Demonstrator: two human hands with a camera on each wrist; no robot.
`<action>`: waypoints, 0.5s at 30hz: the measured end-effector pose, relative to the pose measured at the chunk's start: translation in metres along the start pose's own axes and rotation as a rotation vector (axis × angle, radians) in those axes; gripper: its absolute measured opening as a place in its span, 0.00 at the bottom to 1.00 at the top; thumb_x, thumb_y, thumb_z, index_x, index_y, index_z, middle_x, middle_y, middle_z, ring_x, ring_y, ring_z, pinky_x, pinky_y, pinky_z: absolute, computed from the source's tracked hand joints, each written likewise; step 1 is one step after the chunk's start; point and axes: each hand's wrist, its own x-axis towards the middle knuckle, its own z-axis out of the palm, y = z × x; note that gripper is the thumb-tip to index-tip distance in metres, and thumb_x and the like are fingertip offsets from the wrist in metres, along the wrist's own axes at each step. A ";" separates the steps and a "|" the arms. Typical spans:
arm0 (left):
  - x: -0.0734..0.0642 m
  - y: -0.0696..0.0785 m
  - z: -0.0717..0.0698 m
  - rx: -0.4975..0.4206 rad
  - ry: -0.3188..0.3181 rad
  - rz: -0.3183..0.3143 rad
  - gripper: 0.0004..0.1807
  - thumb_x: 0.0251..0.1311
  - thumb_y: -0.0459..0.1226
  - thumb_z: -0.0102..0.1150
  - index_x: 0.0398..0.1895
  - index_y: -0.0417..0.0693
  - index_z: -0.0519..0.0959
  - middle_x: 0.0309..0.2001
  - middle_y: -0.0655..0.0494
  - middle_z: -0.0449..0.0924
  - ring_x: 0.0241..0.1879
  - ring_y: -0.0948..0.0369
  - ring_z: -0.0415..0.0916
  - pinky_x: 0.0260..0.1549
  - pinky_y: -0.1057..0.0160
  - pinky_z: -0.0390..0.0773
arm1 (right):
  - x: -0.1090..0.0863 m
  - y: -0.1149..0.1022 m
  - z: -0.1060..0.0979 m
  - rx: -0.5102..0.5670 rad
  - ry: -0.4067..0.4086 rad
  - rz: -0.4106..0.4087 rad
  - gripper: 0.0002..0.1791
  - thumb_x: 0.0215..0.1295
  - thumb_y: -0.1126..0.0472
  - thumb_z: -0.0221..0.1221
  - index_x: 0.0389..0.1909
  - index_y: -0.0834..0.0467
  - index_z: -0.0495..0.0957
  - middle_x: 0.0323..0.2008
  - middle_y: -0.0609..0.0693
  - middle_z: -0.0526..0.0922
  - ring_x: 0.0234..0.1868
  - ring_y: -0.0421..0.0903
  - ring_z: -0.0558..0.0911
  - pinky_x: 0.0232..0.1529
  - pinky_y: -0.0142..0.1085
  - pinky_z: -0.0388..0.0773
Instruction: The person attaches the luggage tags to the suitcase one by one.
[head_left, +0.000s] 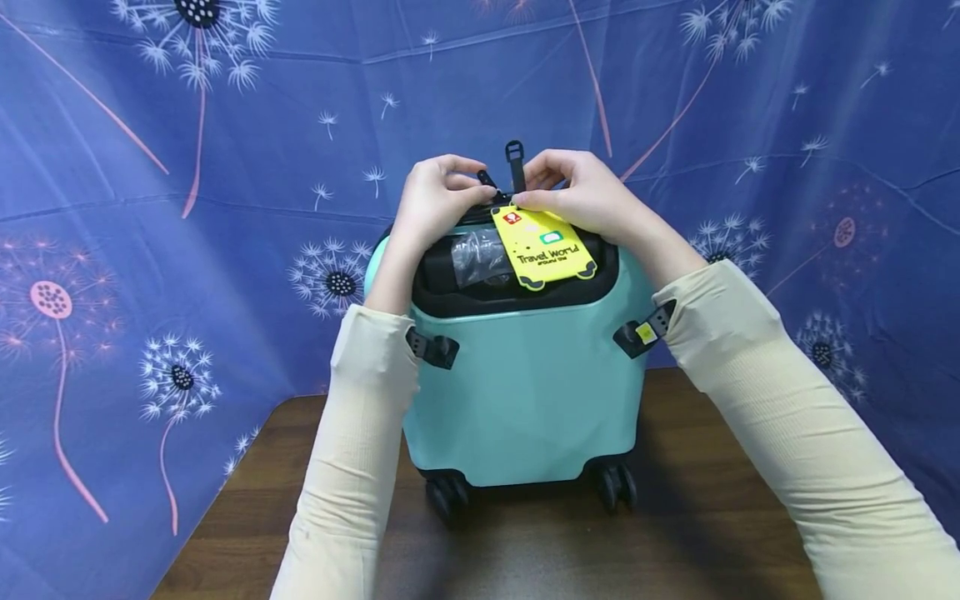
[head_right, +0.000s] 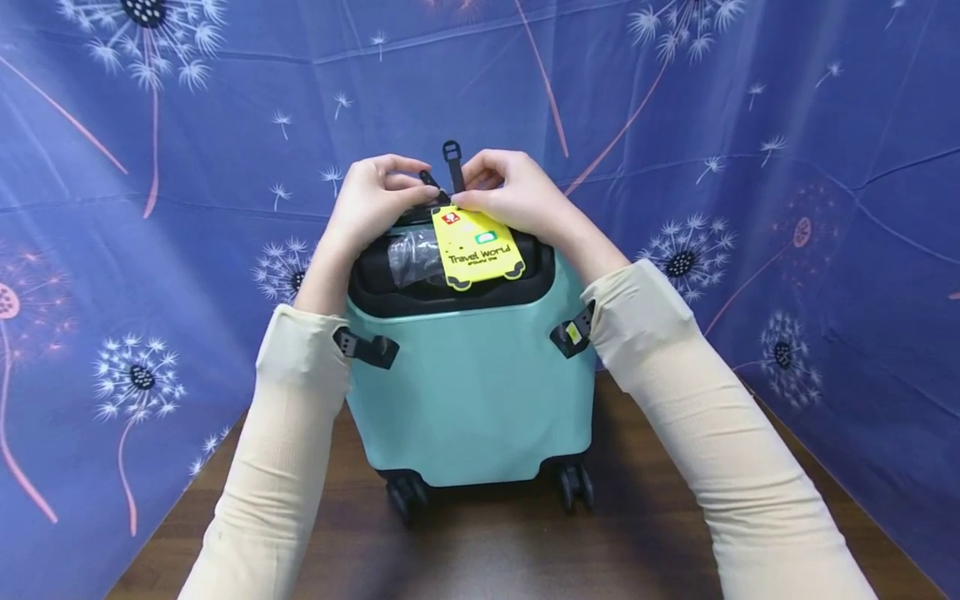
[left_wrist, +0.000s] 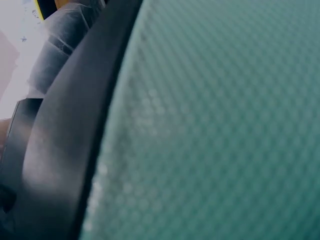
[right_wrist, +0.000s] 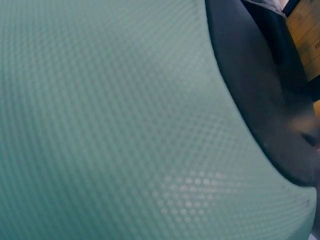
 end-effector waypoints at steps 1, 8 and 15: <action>0.000 0.000 0.000 -0.032 0.002 -0.007 0.19 0.57 0.37 0.63 0.52 0.44 0.78 0.42 0.48 0.85 0.43 0.62 0.82 0.45 0.67 0.76 | -0.001 0.000 0.000 0.010 -0.003 0.009 0.15 0.63 0.53 0.59 0.45 0.57 0.77 0.36 0.48 0.75 0.41 0.44 0.71 0.43 0.34 0.66; -0.001 0.000 0.001 -0.208 0.021 -0.032 0.12 0.57 0.34 0.63 0.44 0.39 0.78 0.42 0.44 0.84 0.34 0.63 0.83 0.41 0.67 0.79 | -0.001 -0.001 -0.002 0.048 -0.024 0.038 0.18 0.66 0.49 0.55 0.46 0.58 0.79 0.37 0.48 0.77 0.35 0.44 0.72 0.36 0.31 0.69; -0.002 0.000 0.003 -0.078 -0.099 0.009 0.06 0.66 0.39 0.52 0.41 0.51 0.68 0.39 0.48 0.82 0.40 0.63 0.78 0.34 0.68 0.68 | -0.001 0.000 -0.002 0.060 -0.025 0.046 0.19 0.69 0.51 0.51 0.50 0.59 0.79 0.43 0.50 0.79 0.36 0.41 0.74 0.36 0.29 0.72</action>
